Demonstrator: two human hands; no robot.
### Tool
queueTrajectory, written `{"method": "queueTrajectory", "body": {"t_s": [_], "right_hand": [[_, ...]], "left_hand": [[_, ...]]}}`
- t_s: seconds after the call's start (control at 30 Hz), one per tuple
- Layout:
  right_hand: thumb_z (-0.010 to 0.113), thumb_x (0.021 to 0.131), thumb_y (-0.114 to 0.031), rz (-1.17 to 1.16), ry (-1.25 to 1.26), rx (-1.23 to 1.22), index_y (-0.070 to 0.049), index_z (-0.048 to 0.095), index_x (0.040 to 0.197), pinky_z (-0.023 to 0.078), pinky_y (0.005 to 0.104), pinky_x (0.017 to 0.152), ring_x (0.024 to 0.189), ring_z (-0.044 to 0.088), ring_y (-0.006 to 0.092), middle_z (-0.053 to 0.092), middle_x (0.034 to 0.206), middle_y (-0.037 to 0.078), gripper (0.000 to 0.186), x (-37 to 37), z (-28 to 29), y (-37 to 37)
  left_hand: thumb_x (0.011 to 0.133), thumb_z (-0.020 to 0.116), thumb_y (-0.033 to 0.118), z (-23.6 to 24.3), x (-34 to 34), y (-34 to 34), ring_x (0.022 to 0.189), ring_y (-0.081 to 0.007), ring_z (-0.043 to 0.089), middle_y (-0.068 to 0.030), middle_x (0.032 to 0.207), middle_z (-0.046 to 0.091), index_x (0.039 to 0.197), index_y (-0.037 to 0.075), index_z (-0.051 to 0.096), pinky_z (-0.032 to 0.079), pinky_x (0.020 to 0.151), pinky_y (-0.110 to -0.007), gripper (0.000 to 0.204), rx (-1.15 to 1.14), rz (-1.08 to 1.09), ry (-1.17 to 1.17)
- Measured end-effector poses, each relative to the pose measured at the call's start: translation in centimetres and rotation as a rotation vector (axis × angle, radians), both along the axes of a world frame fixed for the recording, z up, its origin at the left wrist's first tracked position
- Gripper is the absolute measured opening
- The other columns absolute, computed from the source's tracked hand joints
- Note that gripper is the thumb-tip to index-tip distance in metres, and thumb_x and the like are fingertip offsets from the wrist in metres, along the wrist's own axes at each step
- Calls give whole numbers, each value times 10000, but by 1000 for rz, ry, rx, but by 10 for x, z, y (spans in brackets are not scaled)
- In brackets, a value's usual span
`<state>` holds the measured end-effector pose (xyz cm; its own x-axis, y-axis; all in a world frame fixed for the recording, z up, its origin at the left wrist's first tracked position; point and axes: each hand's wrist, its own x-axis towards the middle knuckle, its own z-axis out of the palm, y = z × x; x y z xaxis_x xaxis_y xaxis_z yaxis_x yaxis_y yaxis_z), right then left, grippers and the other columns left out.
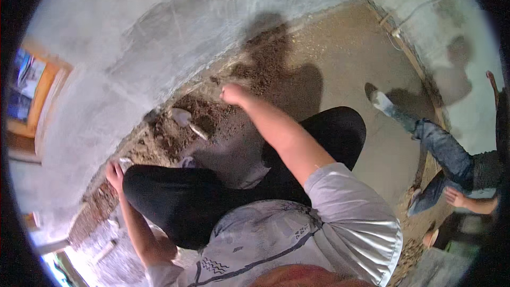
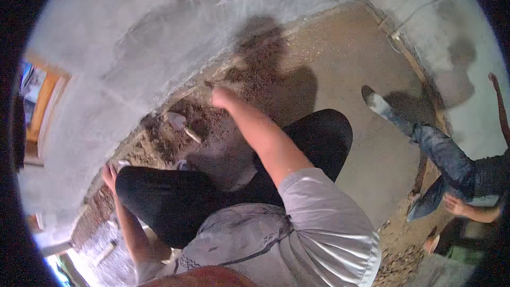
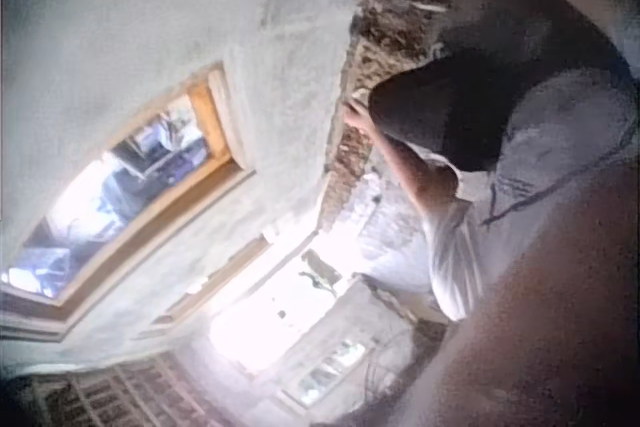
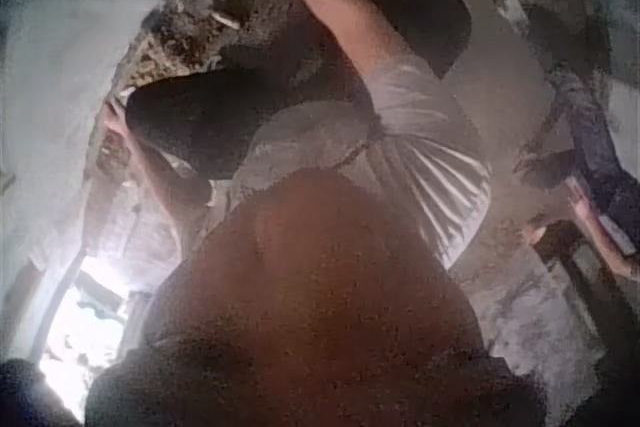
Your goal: Smoothing and leveling soil/rubble for a floor foundation using a trowel.
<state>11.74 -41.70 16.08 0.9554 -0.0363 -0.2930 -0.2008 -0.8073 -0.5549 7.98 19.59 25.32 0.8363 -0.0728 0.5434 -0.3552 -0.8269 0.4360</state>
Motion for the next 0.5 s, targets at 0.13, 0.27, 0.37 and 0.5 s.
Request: {"method": "queueTrajectory", "body": {"t_s": [0.13, 0.27, 0.37, 0.5], "right_hand": [[637, 958, -340, 138, 35, -182, -47, 704, 1075, 544, 491, 867, 963, 698, 316, 721, 1089, 184, 322, 1, 84, -27], [652, 911, -351, 170, -88, -426, -72, 744, 1068, 549, 485, 858, 965, 703, 366, 723, 1061, 199, 332, 5, 138, -88], [670, 932, -373, 230, -132, -521, -65, 737, 1076, 538, 497, 884, 1001, 695, 361, 723, 1065, 187, 346, -8, 170, -101], [672, 947, -370, 115, -115, -564, -75, 732, 1091, 523, 489, 905, 1052, 679, 350, 719, 1115, 164, 333, -34, 214, -85]], "left_hand": [[983, 600, 199, 63, 21, -42, 615, -229, 478, -133, 667, 507, 772, 8, 522, 397, 592, -391, 295, 127, -117, -55], [965, 628, 247, 123, 52, -99, 626, -216, 451, -121, 671, 494, 798, -3, 528, 406, 604, -375, 317, 90, -257, 96], [967, 616, 320, 148, 63, -125, 644, -199, 462, -119, 685, 510, 829, -7, 549, 413, 623, -374, 361, 127, -369, 197], [941, 639, 398, 165, 66, -156, 727, -177, 561, -96, 770, 620, 940, 21, 650, 471, 685, -335, 376, 193, -460, 424]]}}
